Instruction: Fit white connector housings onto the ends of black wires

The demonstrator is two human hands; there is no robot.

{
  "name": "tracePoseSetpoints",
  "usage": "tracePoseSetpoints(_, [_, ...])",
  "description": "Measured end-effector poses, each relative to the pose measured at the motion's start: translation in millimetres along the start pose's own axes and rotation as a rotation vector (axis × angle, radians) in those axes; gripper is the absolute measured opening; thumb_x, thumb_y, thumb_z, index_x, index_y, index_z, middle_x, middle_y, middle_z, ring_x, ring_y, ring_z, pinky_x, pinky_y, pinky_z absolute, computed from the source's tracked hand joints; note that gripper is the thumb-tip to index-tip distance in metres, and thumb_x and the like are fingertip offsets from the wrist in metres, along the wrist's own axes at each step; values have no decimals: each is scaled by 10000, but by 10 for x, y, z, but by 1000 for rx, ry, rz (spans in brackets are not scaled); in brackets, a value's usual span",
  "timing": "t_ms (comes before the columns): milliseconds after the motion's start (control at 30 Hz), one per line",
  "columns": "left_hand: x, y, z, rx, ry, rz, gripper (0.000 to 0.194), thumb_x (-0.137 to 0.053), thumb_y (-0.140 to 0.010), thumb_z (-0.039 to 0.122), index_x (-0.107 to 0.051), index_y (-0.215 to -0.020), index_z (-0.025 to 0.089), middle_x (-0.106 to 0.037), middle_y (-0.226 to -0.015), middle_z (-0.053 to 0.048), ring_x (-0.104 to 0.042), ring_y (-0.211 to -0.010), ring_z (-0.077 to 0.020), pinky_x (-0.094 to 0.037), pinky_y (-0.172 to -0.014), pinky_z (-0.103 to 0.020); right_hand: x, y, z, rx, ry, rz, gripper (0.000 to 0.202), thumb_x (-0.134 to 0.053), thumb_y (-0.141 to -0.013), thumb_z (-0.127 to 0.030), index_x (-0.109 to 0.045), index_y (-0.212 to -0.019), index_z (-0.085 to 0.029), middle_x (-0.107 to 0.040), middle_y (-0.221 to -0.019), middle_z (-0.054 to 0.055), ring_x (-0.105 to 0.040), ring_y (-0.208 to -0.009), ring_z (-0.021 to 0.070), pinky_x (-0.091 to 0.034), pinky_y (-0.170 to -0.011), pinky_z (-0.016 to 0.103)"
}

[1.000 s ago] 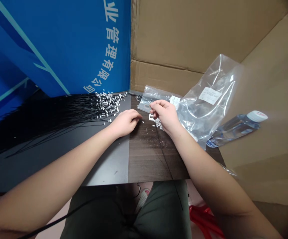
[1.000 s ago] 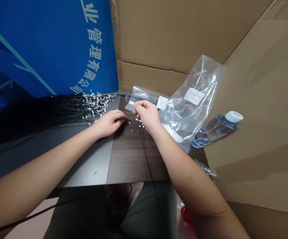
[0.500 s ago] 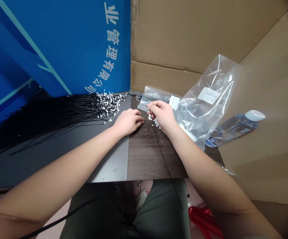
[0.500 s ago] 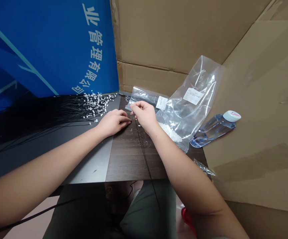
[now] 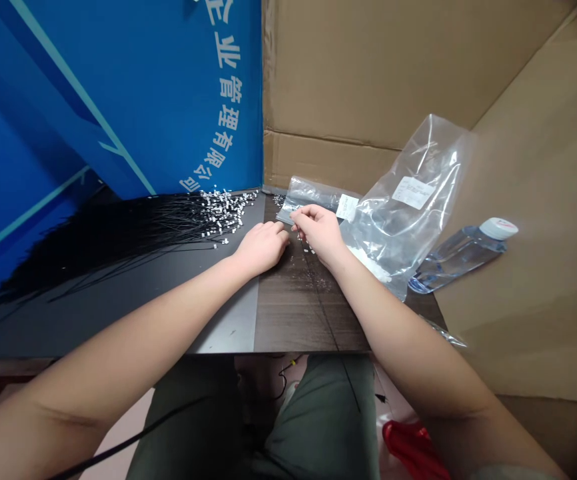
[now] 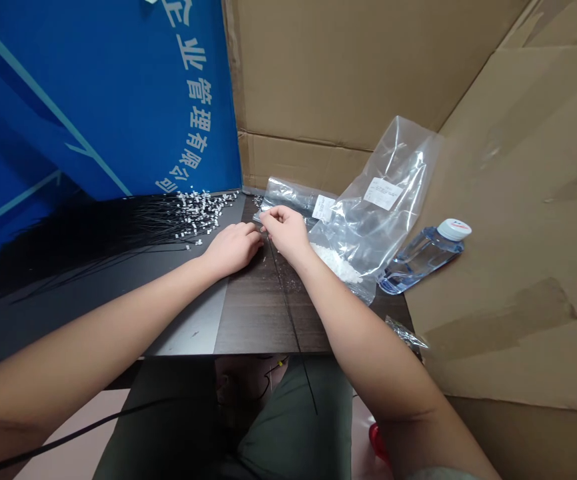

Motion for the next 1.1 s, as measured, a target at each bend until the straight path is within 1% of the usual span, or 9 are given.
tracePoseSetpoints(167, [-8, -12, -3, 8, 47, -15, 258, -488, -1038, 263, -717, -1058, 145, -706, -1101, -138, -656, -1043, -297, -474, -880, -423, 8, -72, 158, -7, 27, 9, 137, -718, -805, -317, -667, -767, -195, -651, -623, -27, -505, -521, 109, -405, -536, 261])
tracePoseSetpoints(267, [-24, -42, -50, 33, 168, 14, 194, -497, -1023, 253, -663, -1033, 153, -689, -1098, -145, -654, -1012, -289, -488, -890, -422, 5, -92, 209, 21, 63, -4, 135, -704, -806, -327, -673, -776, -199, -665, -651, -26, -532, -568, 123, -422, -575, 268])
tracePoseSetpoints(433, [-72, -96, -221, 127, 529, 103, 71, -495, -989, 206, -555, -952, 206, -658, -980, -93, -625, -894, -242, -488, -823, -385, -10, -68, 170, 38, 99, -8, 138, -689, -836, -323, -653, -775, -205, -640, -639, -35, -522, -566, 123, -443, -611, 282])
tracePoseSetpoints(567, [-120, -115, -364, 254, 812, 238, 93, -537, -1004, 288, -529, -939, 223, -633, -878, -35, -603, -801, -204, -481, -776, -360, -38, -47, 129, 40, 118, 3, 138, -678, -860, -325, -646, -793, -209, -642, -672, -27, -522, -584, 124, -443, -618, 285])
tracePoseSetpoints(667, [-174, -143, -404, 292, 1157, 264, 114, -590, -987, 296, -516, -943, 221, -621, -851, -9, -607, -699, -158, -500, -708, -324, -37, -43, 116, 88, 125, 34, 144, -695, -860, -336, -660, -807, -207, -643, -696, -24, -528, -612, 126, -440, -632, 288])
tracePoseSetpoints(767, [-186, -159, -413, 331, 1439, 298, 136, -663, -943, 266, -560, -1002, 201, -607, -838, 8, -601, -668, -130, -546, -709, -310, -17, -44, 102, 102, 131, 52, 155, -692, -868, -343, -660, -805, -205, -623, -669, -30, -508, -586, 123, -425, -613, 291])
tracePoseSetpoints(900, [-161, -141, -446, 389, 1508, 344, 145, -703, -935, 266, -695, -1032, 159, -661, -898, -21, -647, -723, -117, -547, -750, -280, -3, -32, 79, 91, 130, 47, 162, -680, -877, -350, -652, -807, -206, -620, -655, -29, -495, -569, 120, -410, -592, 289])
tracePoseSetpoints(1000, [-166, -134, -469, 403, 1574, 376, 139, -752, -913, 282, -721, -965, 157, -688, -894, -28, -650, -709, -110, -539, -738, -265, -26, 6, 72, 103, 155, 22, 166, -681, -882, -352, -646, -803, -210, -628, -668, -28, -496, -576, 118, -416, -600, 289])
tracePoseSetpoints(1100, [-167, -134, -463, 420, 1657, 411, 172, -810, -870, 285, -721, -942, 156, -701, -877, -27, -645, -685, -108, -545, -722, -267, -62, 54, 60, 162, 187, -5, 161, -693, -886, -346, -656, -809, -209, -628, -691, -25, -512, -612, 122, -435, -639, 297])
Point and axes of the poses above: each hand's wrist, its own y-axis away from the middle knuckle, its own x-axis out of the back of the hand, z = x × y, the point moved 2 cm from there along -y, towards the middle knuckle
